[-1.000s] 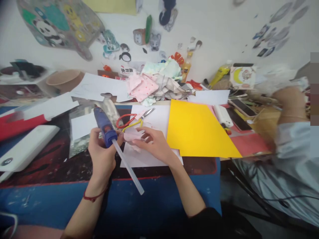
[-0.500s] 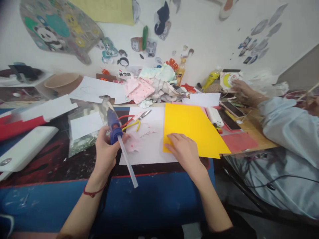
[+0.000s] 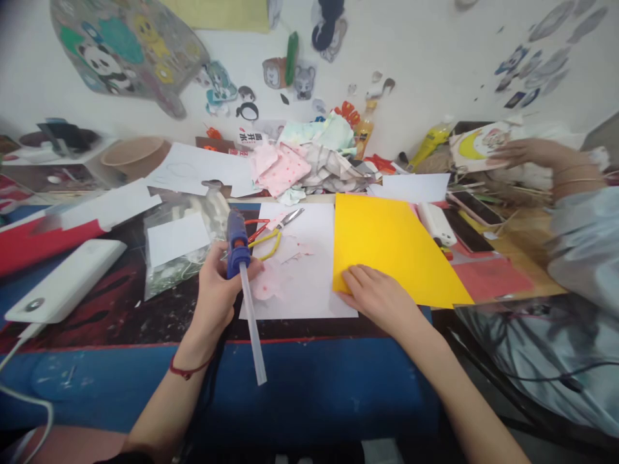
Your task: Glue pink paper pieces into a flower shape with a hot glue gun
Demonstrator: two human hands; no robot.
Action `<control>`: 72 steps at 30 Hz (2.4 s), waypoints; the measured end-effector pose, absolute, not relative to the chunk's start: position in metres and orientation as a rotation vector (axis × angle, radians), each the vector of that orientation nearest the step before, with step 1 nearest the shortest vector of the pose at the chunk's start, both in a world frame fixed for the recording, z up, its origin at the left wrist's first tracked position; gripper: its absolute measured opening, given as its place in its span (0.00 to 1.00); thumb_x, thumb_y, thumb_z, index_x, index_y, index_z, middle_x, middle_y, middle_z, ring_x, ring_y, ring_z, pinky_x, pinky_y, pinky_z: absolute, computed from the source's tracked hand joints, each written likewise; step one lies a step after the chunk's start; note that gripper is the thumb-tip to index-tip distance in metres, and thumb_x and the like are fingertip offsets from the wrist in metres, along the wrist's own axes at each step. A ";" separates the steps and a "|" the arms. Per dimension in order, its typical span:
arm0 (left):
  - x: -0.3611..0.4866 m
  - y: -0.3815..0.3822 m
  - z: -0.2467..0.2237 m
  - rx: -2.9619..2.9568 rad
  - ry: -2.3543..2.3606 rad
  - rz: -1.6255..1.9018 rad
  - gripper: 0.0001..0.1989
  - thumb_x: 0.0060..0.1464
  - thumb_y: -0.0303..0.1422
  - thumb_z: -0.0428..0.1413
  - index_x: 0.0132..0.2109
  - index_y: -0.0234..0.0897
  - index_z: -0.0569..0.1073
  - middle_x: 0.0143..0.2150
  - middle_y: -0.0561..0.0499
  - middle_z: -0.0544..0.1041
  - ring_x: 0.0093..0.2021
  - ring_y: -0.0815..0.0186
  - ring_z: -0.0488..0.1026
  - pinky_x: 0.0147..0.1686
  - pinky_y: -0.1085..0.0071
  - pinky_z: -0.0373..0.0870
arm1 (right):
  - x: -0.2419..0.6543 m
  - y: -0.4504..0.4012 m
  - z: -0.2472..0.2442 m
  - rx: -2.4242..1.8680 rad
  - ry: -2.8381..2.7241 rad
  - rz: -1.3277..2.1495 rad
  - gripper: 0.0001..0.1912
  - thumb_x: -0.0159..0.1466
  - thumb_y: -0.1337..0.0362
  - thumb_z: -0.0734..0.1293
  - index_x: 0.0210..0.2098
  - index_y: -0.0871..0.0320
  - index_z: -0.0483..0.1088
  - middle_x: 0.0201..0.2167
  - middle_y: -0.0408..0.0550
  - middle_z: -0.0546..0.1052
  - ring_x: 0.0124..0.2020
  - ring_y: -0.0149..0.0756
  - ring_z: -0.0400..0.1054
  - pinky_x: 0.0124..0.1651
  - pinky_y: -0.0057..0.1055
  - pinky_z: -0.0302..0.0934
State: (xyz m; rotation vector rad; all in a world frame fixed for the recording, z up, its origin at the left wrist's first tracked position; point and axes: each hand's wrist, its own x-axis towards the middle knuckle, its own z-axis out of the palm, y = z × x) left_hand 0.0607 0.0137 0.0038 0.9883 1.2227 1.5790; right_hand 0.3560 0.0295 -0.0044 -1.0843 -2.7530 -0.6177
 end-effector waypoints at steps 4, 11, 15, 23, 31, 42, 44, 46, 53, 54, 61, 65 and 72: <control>0.062 0.014 0.004 1.012 1.233 1.550 0.26 0.38 0.30 0.72 0.38 0.41 0.64 0.26 0.59 0.77 0.21 0.74 0.67 0.22 0.79 0.61 | 0.360 0.030 0.003 -0.821 -2.659 -0.875 0.09 0.71 0.74 0.61 0.43 0.68 0.74 0.37 0.56 0.82 0.36 0.43 0.79 0.38 0.38 0.73; 0.065 0.011 0.008 1.014 1.168 1.397 0.26 0.38 0.28 0.72 0.39 0.41 0.63 0.27 0.58 0.78 0.21 0.73 0.69 0.22 0.79 0.63 | 0.335 0.026 0.030 -0.740 -2.239 -1.086 0.12 0.63 0.73 0.73 0.46 0.71 0.75 0.38 0.54 0.84 0.39 0.40 0.80 0.46 0.35 0.72; 0.069 0.009 0.010 1.005 1.145 1.294 0.25 0.40 0.28 0.71 0.40 0.41 0.64 0.28 0.57 0.79 0.20 0.73 0.69 0.21 0.77 0.65 | 0.308 0.017 0.032 -0.602 -2.264 -1.205 0.08 0.65 0.67 0.73 0.43 0.63 0.79 0.39 0.48 0.85 0.39 0.41 0.81 0.42 0.34 0.73; 0.074 0.009 0.009 1.068 1.193 1.207 0.22 0.42 0.26 0.68 0.39 0.41 0.64 0.24 0.59 0.75 0.19 0.75 0.65 0.18 0.79 0.61 | 0.303 0.009 0.012 -0.487 -2.369 -0.903 0.11 0.67 0.67 0.70 0.49 0.54 0.79 0.41 0.44 0.85 0.40 0.38 0.81 0.38 0.31 0.73; 0.076 0.012 0.008 1.154 1.224 1.127 0.23 0.42 0.25 0.67 0.40 0.41 0.63 0.25 0.60 0.75 0.20 0.75 0.65 0.19 0.80 0.61 | 0.307 0.008 0.006 -0.414 -2.347 -0.949 0.08 0.67 0.67 0.70 0.44 0.54 0.80 0.37 0.43 0.85 0.39 0.36 0.81 0.39 0.29 0.73; 0.081 0.013 0.010 1.152 1.226 1.059 0.22 0.42 0.28 0.68 0.40 0.41 0.63 0.24 0.58 0.76 0.19 0.74 0.64 0.18 0.79 0.59 | 0.315 0.015 -0.003 -0.258 -2.352 -1.024 0.09 0.67 0.67 0.69 0.47 0.57 0.79 0.38 0.48 0.85 0.42 0.39 0.81 0.45 0.30 0.77; 0.080 0.014 0.009 1.143 1.217 1.056 0.23 0.42 0.29 0.69 0.40 0.41 0.64 0.24 0.57 0.77 0.19 0.74 0.65 0.19 0.80 0.59 | 0.317 0.014 -0.008 -0.234 -2.375 -0.979 0.12 0.70 0.65 0.66 0.46 0.62 0.79 0.41 0.54 0.85 0.44 0.42 0.81 0.48 0.33 0.76; 0.080 0.014 0.008 1.128 1.195 1.058 0.23 0.41 0.29 0.70 0.39 0.41 0.64 0.25 0.57 0.77 0.20 0.74 0.66 0.19 0.80 0.59 | 0.317 0.009 -0.014 -0.289 -2.378 -0.895 0.13 0.71 0.65 0.64 0.47 0.64 0.79 0.44 0.56 0.84 0.49 0.44 0.80 0.51 0.34 0.76; 0.082 0.012 0.009 1.101 1.185 1.049 0.22 0.44 0.28 0.68 0.40 0.41 0.64 0.26 0.58 0.78 0.21 0.74 0.68 0.21 0.79 0.65 | 0.308 -0.011 -0.021 -0.617 -2.355 -0.734 0.14 0.70 0.70 0.64 0.51 0.66 0.76 0.47 0.57 0.83 0.58 0.48 0.75 0.55 0.39 0.75; 0.082 0.012 0.009 1.101 1.190 1.045 0.22 0.44 0.28 0.68 0.40 0.41 0.64 0.26 0.59 0.77 0.20 0.75 0.67 0.20 0.79 0.64 | 0.310 -0.009 -0.019 -0.596 -2.356 -0.752 0.13 0.70 0.70 0.65 0.51 0.66 0.77 0.46 0.57 0.83 0.57 0.48 0.76 0.54 0.39 0.75; 0.084 0.014 0.012 1.111 1.189 1.005 0.22 0.42 0.29 0.68 0.40 0.40 0.64 0.26 0.57 0.78 0.20 0.74 0.67 0.20 0.79 0.63 | 0.324 0.008 -0.006 -0.380 -2.464 -0.695 0.14 0.68 0.65 0.69 0.52 0.58 0.78 0.44 0.50 0.84 0.50 0.41 0.79 0.43 0.29 0.75; 0.083 0.014 0.010 1.121 1.187 0.969 0.24 0.40 0.28 0.71 0.40 0.40 0.65 0.27 0.56 0.79 0.20 0.74 0.67 0.20 0.79 0.62 | 0.322 0.006 -0.002 -0.384 -2.474 -0.800 0.12 0.69 0.64 0.67 0.50 0.54 0.79 0.44 0.46 0.84 0.50 0.38 0.79 0.45 0.29 0.75; 0.082 0.013 0.009 1.110 1.193 0.977 0.23 0.41 0.27 0.70 0.40 0.41 0.65 0.25 0.59 0.77 0.20 0.75 0.66 0.19 0.80 0.61 | 0.323 0.010 -0.002 -0.377 -2.414 -0.986 0.10 0.69 0.61 0.69 0.47 0.54 0.79 0.42 0.44 0.85 0.43 0.38 0.81 0.42 0.29 0.74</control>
